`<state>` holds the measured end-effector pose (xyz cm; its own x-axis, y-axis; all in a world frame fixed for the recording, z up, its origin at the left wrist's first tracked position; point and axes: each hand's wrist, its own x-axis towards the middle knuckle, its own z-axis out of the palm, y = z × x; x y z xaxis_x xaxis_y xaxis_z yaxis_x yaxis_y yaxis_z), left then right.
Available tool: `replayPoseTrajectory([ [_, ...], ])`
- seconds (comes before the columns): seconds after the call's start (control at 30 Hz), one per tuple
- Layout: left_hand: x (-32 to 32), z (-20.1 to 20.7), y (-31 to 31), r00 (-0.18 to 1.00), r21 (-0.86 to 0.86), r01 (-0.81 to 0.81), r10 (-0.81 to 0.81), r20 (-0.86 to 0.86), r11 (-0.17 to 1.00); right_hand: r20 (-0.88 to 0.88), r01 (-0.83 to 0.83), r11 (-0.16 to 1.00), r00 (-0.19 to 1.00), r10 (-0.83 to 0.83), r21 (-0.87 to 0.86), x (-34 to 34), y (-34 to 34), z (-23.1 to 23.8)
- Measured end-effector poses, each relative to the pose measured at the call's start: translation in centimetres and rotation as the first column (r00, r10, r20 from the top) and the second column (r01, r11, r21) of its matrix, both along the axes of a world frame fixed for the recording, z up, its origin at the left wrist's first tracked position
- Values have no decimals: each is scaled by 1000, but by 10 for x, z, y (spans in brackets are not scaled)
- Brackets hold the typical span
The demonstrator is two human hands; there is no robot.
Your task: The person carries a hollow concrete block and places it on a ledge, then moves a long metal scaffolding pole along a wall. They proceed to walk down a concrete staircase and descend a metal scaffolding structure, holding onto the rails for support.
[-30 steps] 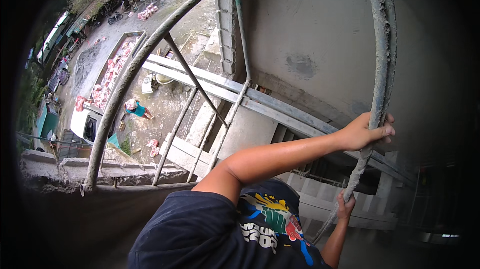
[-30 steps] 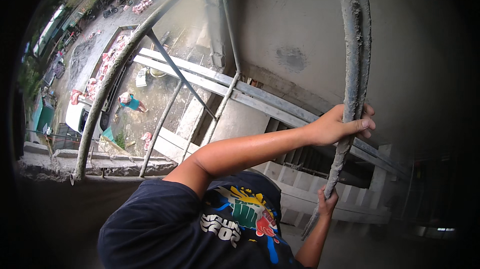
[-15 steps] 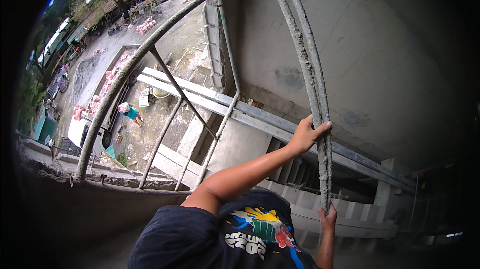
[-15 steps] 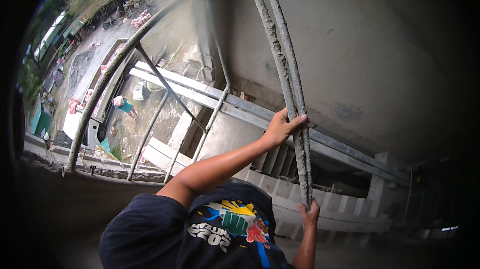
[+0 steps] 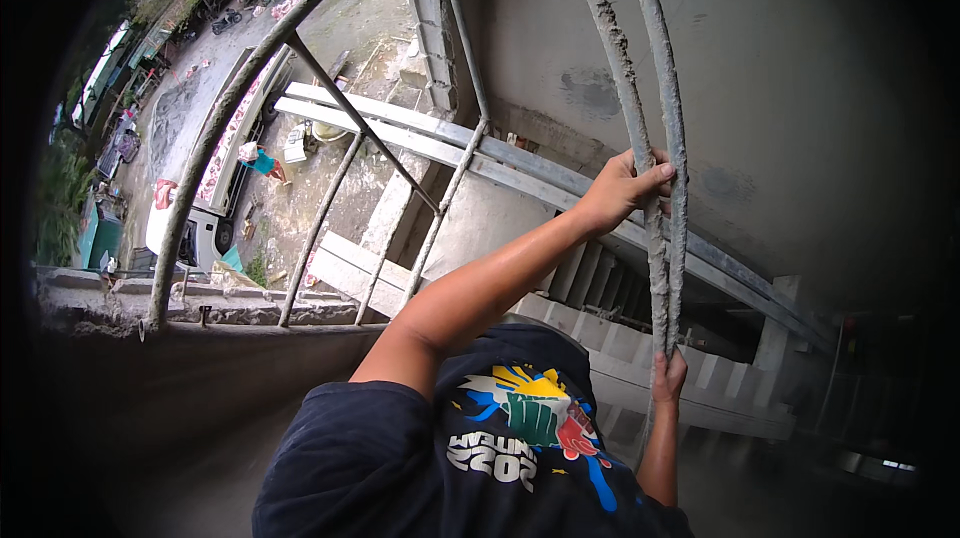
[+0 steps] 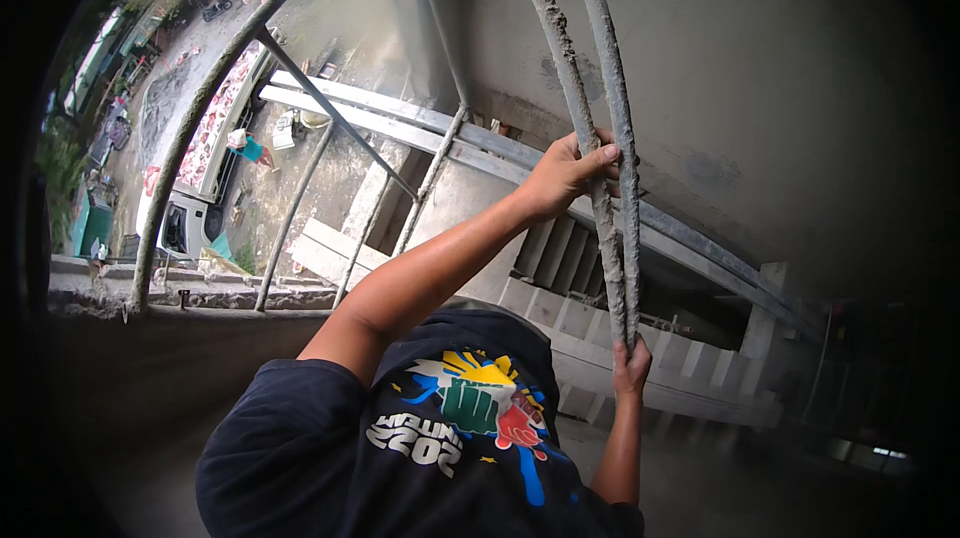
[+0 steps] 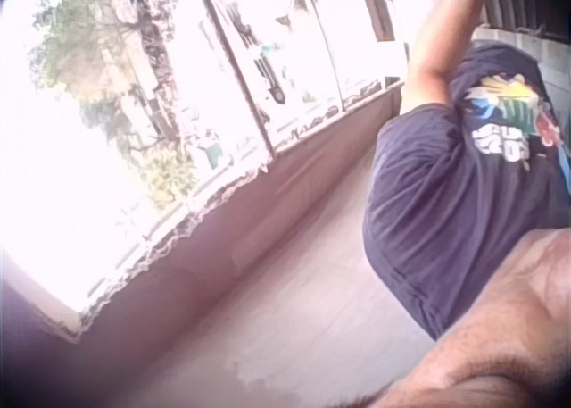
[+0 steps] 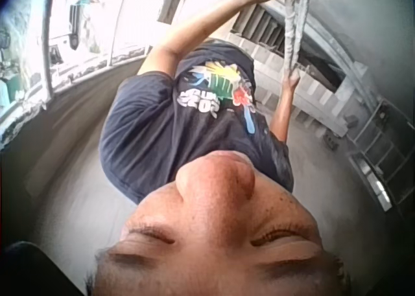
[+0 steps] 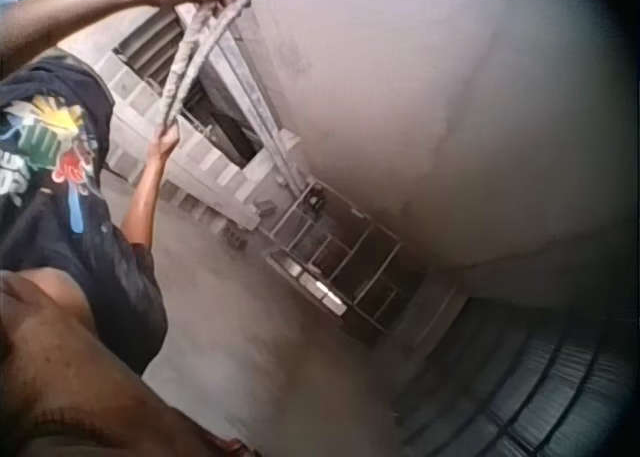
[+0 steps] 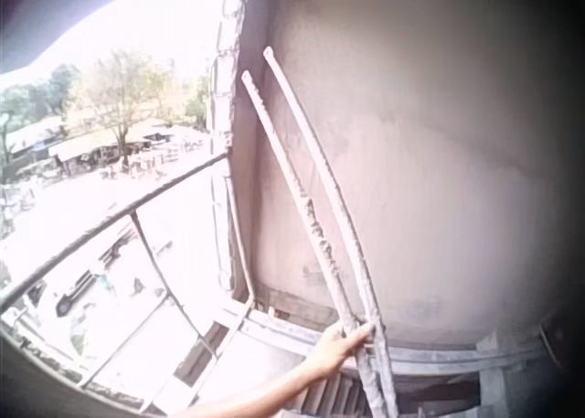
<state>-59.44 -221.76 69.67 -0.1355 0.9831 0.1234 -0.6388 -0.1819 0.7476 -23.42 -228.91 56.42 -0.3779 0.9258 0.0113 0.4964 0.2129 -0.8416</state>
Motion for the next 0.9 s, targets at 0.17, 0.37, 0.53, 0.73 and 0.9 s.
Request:
replayPoseTrajectory([
  [0.17, -16, 4, 8, 996, 51, -15, 10, 83, 999, 42, 6, 1000, 999, -7, 25, -13, 7, 12],
  [0.37, -23, 19, 13, 990, 105, 36, -50, 131, 994, 66, -53, 995, 997, 47, 90, -17, 25, 30],
  [0.53, -17, 36, 22, 963, 193, 68, -115, 244, 979, -14, -69, 988, 997, 72, 140, -15, 42, 47],
  [0.73, -18, 43, 43, 991, 177, 18, -41, 129, 984, 117, -65, 988, 992, 48, 141, 5, 66, 70],
  [0.9, -25, 21, 27, 963, -14, 15, -18, -269, 1000, 192, -49, 958, 981, -6, 284, 19, 86, 92],
])
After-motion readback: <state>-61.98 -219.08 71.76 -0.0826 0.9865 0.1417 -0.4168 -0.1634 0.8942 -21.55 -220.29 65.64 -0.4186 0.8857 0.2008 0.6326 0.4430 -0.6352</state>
